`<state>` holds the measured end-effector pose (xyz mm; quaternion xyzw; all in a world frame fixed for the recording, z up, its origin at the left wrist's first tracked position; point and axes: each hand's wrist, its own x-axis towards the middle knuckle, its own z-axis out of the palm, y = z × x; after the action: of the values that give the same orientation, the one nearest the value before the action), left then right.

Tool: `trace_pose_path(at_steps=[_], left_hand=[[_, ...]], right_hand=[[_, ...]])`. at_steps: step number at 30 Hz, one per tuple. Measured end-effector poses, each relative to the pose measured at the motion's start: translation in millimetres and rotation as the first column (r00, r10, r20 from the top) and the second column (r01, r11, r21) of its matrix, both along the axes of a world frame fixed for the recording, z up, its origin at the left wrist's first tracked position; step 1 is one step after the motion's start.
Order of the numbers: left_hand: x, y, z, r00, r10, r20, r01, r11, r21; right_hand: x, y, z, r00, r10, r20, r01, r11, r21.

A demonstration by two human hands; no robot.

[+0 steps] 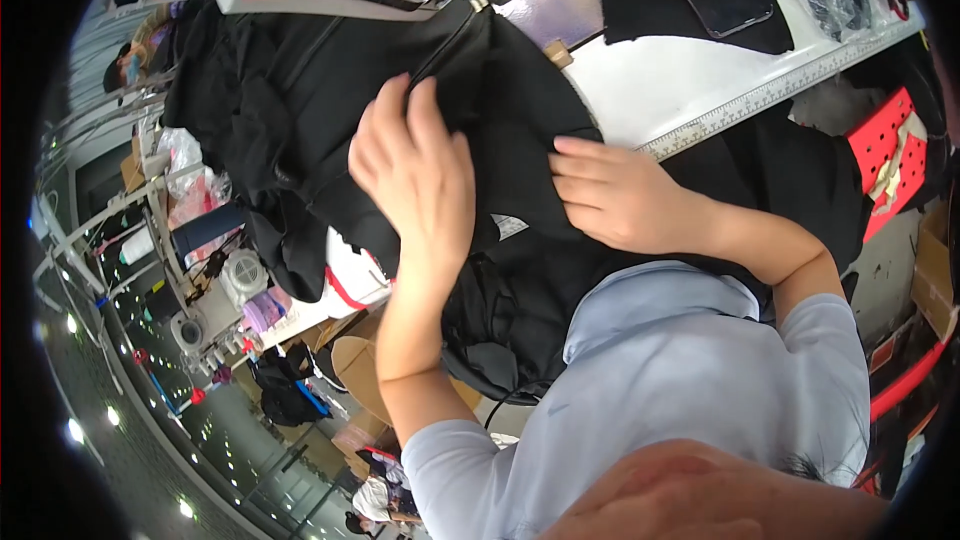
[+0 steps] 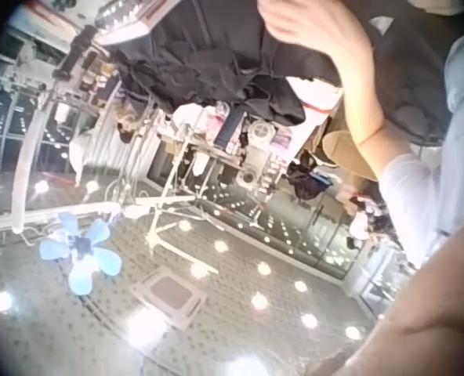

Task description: Sewing labels onto black fabric items using an industrial sewing machine.

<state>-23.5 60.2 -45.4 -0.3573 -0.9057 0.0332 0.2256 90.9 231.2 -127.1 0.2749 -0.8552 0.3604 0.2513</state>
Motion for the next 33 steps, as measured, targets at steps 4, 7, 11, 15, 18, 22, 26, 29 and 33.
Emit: trace_pose_path(at_steps=[4, 7, 11, 15, 18, 22, 26, 29, 33], left_hand=[[24, -32, 12, 0.976, 0.203, 0.081, -0.213, 0.965, 0.152], [32, -17, 7, 0.975, 0.132, 0.18, -0.184, 0.93, 0.318], [16, 2, -16, 0.983, 0.185, 0.002, -0.184, 0.972, 0.144], [-18, -13, -30, 0.965, 0.264, -0.008, -0.259, 0.952, 0.164], [-27, -9, -23, 0.969, 0.221, -0.113, -0.194, 0.959, 0.208], [-20, 18, -31, 0.983, 0.047, -0.176, 0.007, 0.955, 0.297], [-23, 40, -39, 0.971, -0.009, -0.239, 0.095, 0.93, 0.354], [-39, 41, -48, 0.987, -0.061, -0.149, 0.088, 0.979, 0.183], [-42, 39, -56, 0.985, -0.145, -0.095, 0.157, 0.978, 0.135]], right_hand=[[6, -8, -2, 0.993, 0.082, 0.086, -0.073, 0.991, -0.108], [2, -21, 4, 0.996, 0.019, 0.088, -0.006, 0.989, -0.144], [-1, -22, -1, 0.997, 0.023, 0.067, -0.014, 0.992, -0.127], [2, -31, -8, 1.0, 0.009, 0.012, -0.007, 0.99, -0.143], [1, -37, -12, 0.999, -0.043, -0.032, 0.038, 0.989, -0.146], [2, -46, -9, 1.0, -0.023, 0.007, 0.023, 0.994, -0.107], [3, -47, -16, 0.999, -0.031, 0.016, 0.032, 0.999, -0.023], [1, -47, -17, 0.999, -0.042, -0.009, 0.042, 0.998, -0.048], [3, -46, -18, 0.999, -0.012, 0.044, 0.012, 1.0, -0.002]])
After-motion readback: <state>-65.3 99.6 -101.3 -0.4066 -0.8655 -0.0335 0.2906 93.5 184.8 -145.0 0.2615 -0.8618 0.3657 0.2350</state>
